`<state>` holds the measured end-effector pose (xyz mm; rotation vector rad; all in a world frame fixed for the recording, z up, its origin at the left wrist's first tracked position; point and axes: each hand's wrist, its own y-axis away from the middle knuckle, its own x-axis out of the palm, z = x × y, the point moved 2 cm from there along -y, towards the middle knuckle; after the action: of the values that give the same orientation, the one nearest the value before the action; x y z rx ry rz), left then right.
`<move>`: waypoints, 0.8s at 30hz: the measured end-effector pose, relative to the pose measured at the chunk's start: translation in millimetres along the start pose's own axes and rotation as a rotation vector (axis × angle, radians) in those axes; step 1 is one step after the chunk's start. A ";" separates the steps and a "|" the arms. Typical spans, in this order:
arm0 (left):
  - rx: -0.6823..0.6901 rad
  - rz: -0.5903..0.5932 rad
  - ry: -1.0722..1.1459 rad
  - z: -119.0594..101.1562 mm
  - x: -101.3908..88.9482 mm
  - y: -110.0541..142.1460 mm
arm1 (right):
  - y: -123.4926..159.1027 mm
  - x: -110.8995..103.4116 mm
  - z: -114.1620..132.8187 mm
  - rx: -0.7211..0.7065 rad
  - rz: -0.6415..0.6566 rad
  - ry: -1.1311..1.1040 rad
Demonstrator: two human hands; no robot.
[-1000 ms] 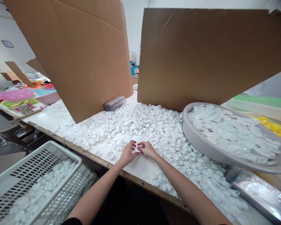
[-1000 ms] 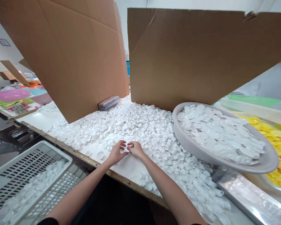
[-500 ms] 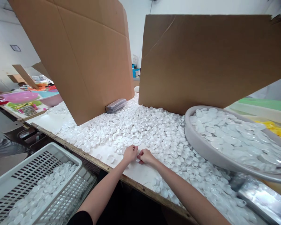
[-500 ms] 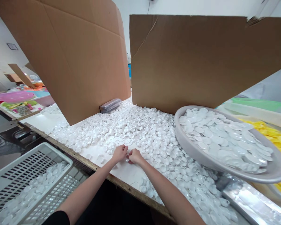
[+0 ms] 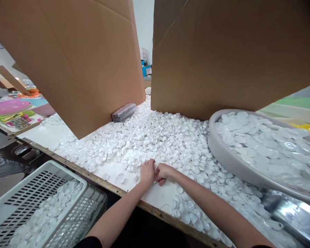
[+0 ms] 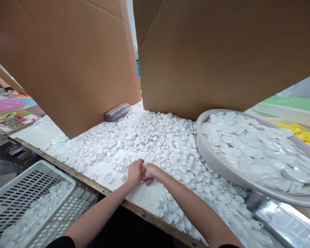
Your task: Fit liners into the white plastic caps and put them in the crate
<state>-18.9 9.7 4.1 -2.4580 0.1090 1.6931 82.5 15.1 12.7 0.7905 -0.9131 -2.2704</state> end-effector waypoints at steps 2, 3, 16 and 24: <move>-0.027 -0.005 0.036 2.1 1.2 -0.3 | -0.3 -0.8 2.3 0.020 0.033 -0.003; -0.049 0.000 0.043 2.6 1.4 -0.4 | 0.1 0.1 2.2 0.021 0.034 -0.017; -0.331 -0.068 -0.140 94.0 -118.4 51.3 | 14.4 6.2 19.4 -0.406 -0.408 0.284; -0.359 -0.438 -0.254 171.1 -181.0 90.3 | 6.8 47.6 9.9 -0.345 -0.720 0.606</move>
<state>-254.8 -55.6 105.6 -2.2236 -0.7638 1.9138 45.8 -17.3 9.0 1.7012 0.0735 -2.3937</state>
